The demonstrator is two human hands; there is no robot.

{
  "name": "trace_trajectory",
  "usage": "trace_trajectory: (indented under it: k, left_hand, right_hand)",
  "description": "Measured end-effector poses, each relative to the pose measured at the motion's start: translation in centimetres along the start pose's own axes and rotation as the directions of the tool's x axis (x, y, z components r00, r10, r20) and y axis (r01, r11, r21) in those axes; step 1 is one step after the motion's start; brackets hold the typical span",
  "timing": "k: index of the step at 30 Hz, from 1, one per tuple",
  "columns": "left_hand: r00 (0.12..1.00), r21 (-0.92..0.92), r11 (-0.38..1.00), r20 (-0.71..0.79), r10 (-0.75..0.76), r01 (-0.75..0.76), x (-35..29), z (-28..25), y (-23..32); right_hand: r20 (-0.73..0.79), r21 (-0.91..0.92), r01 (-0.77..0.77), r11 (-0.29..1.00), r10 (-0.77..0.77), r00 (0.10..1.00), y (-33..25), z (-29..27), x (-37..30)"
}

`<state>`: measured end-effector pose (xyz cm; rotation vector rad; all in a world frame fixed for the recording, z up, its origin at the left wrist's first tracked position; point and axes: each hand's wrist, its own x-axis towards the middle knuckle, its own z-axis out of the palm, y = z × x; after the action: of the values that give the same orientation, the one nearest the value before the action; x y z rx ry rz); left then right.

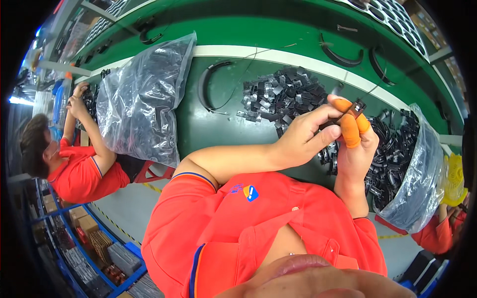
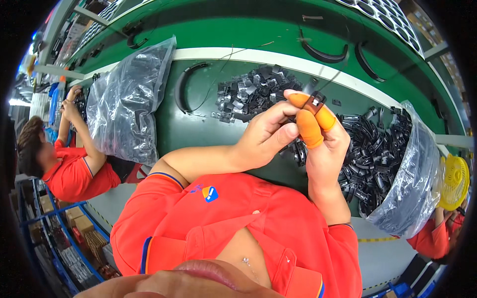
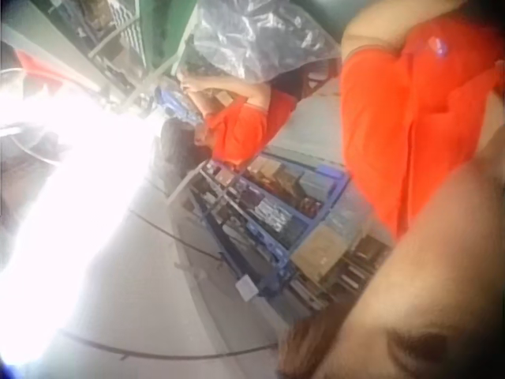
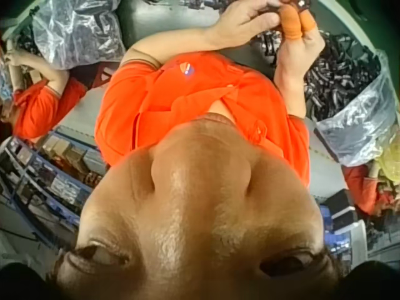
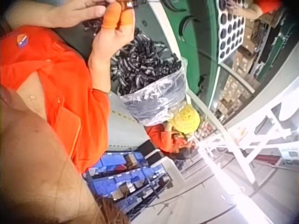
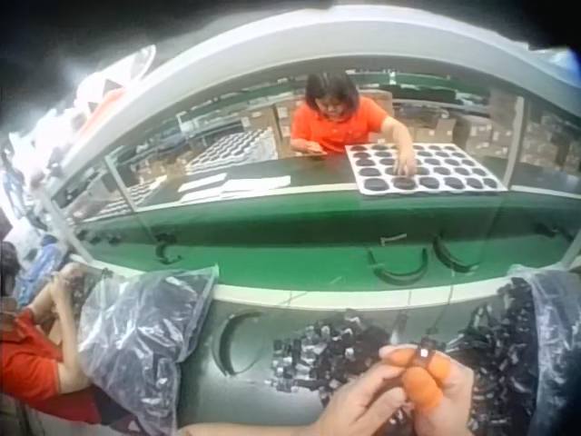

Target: The person assembles headphone headbands by taking a headband from the conveyor, snapping plastic pieces onto its ends by hand, and placing the assembled headband back onto the conveyor.

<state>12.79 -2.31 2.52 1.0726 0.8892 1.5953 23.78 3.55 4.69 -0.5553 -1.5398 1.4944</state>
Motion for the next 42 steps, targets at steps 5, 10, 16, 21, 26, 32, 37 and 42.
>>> trace_trajectory:
  k: [5,10,16,21,26,32,37,42]
  left_hand:
    - [0.997,0.109,0.993,-0.055,0.049,-0.043,0.3,-0.1,-0.3]
    - [0.991,-0.014,0.992,-0.053,0.124,-0.125,0.6,-0.1,-0.6]
    - [0.978,0.275,0.938,0.053,0.203,-0.209,0.5,-1.0,-0.7]
    - [0.962,0.533,0.801,0.143,0.231,-0.272,0.3,-1.6,-0.7]
    - [0.955,0.495,0.817,0.171,0.242,-0.296,0.3,-1.4,-1.1]
    - [0.978,0.329,0.923,0.121,0.168,-0.2,-0.2,-0.7,-1.5]
    - [0.966,0.355,0.9,0.147,0.214,-0.253,-0.1,-0.8,-1.4]
    - [0.927,0.486,0.79,0.224,0.301,-0.374,0.1,-1.0,-1.3]
  right_hand:
    - [-0.05,0.116,-0.076,0.99,0.082,0.995,0.0,0.8,-0.4]
    - [0.092,0.207,-0.154,0.966,0.138,0.986,0.2,0.2,0.0]
    - [0.163,0.252,-0.148,0.956,0.109,0.981,-0.8,-0.9,-0.1]
    - [0.032,0.258,-0.135,0.957,0.131,0.991,-0.8,-1.2,-0.2]
    - [-0.067,0.175,-0.166,0.971,0.179,0.981,-1.1,-1.3,-0.8]
    - [-0.076,0.314,-0.16,0.936,0.192,0.978,-0.8,-1.1,-0.8]
    - [-0.055,0.379,-0.164,0.911,0.199,0.978,-1.1,-1.0,-0.9]
    - [-0.083,0.236,-0.129,0.963,0.152,0.985,-1.1,-1.1,-1.1]
